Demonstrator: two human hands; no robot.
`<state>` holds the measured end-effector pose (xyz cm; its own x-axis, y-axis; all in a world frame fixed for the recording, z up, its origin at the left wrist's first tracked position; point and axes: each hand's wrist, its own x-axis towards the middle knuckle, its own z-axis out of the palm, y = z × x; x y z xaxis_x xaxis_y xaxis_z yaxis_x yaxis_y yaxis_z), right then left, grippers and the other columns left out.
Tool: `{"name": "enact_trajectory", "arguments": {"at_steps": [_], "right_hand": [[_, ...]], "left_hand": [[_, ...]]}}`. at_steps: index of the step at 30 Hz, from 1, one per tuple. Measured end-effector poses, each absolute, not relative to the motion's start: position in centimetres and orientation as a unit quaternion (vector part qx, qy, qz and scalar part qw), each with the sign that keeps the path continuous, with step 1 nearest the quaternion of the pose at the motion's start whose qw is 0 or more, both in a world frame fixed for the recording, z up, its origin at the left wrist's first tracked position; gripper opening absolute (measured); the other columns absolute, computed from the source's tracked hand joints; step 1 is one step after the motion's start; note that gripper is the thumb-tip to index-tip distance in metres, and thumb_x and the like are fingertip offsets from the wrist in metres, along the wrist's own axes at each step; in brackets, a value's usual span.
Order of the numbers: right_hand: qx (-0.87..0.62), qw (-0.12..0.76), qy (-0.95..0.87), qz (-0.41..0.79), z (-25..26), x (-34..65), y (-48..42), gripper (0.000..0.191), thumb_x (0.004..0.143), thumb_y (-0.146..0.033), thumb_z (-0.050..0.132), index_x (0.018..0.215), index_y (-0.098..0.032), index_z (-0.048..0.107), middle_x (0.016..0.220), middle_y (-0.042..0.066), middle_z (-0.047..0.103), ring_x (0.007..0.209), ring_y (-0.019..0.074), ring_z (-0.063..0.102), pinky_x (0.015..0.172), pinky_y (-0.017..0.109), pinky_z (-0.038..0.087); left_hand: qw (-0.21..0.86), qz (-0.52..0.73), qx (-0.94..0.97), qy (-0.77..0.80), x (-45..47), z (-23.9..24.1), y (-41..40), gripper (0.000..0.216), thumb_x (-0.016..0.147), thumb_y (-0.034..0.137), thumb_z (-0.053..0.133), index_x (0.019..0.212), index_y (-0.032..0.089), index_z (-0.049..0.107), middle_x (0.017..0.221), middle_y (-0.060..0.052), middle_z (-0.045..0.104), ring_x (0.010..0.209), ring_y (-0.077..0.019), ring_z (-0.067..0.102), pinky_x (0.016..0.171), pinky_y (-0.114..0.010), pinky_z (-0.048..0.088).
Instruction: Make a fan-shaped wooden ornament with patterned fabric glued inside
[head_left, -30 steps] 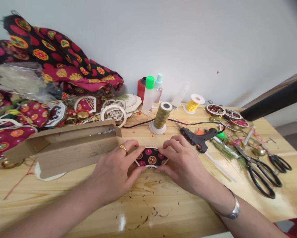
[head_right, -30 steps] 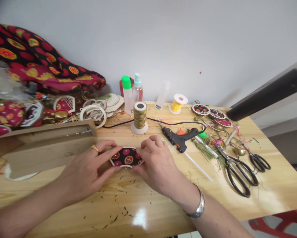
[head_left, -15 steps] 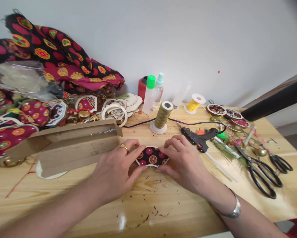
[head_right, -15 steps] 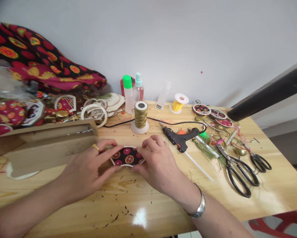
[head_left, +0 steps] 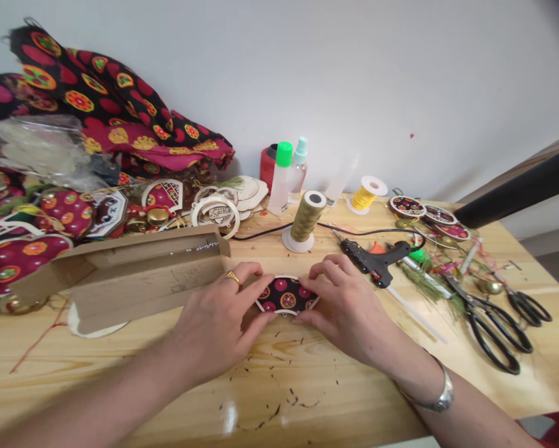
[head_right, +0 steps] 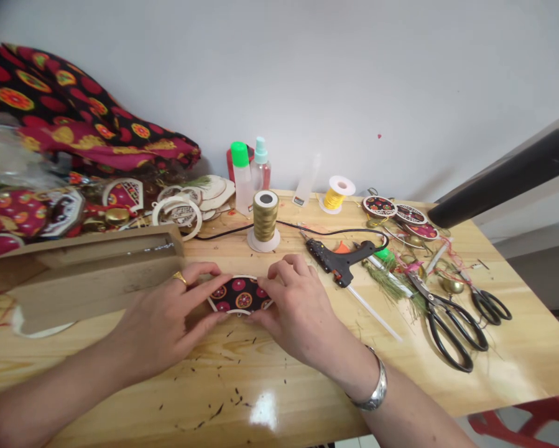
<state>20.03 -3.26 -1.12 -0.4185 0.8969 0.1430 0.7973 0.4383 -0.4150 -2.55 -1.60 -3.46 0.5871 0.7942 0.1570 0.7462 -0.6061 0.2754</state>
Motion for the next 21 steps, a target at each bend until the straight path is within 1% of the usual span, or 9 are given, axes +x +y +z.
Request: {"name": "enact_trajectory", "arguments": {"at_steps": [9, 15, 21], "right_hand": [[-0.51, 0.173, -0.831, 0.143, -1.03, 20.07, -3.37, 0.03, 0.08, -0.037, 0.071, 0.105, -0.019, 0.069, 0.097, 0.01, 0.062, 0.096, 0.0264, 0.047, 0.082, 0.044, 0.048], [-0.507, 0.181, -0.829, 0.151, -0.93, 20.01, -3.3, 0.031, 0.08, -0.033, 0.072, 0.106, -0.017, 0.069, 0.097, 0.01, 0.062, 0.095, 0.0254, 0.047, 0.082, 0.042, 0.048], [-0.504, 0.195, -0.825, 0.164, -0.93, 20.1, -3.29, 0.03, 0.08, -0.03, 0.071, 0.106, -0.017, 0.068, 0.097, 0.009, 0.062, 0.096, 0.0247, 0.047, 0.083, 0.041, 0.047]], "left_hand": [[0.094, 0.133, 0.888, 0.43, -2.42, -3.64, -1.45, 0.037, 0.09, 0.036, 0.05, 0.123, 0.022, 0.053, 0.123, -0.011, 0.057, 0.086, -0.0246, 0.066, 0.064, -0.038, 0.054], [0.096, 0.142, 0.888, 0.427, -2.51, -3.65, -1.68, 0.036, 0.09, 0.035, 0.051, 0.123, 0.021, 0.053, 0.123, -0.012, 0.056, 0.091, -0.0265, 0.065, 0.068, -0.04, 0.055], [0.09, 0.153, 0.89, 0.42, -2.61, -3.86, -1.62, 0.038, 0.09, 0.035, 0.051, 0.125, 0.021, 0.051, 0.122, -0.013, 0.056, 0.09, -0.026, 0.065, 0.067, -0.04, 0.055]]}}
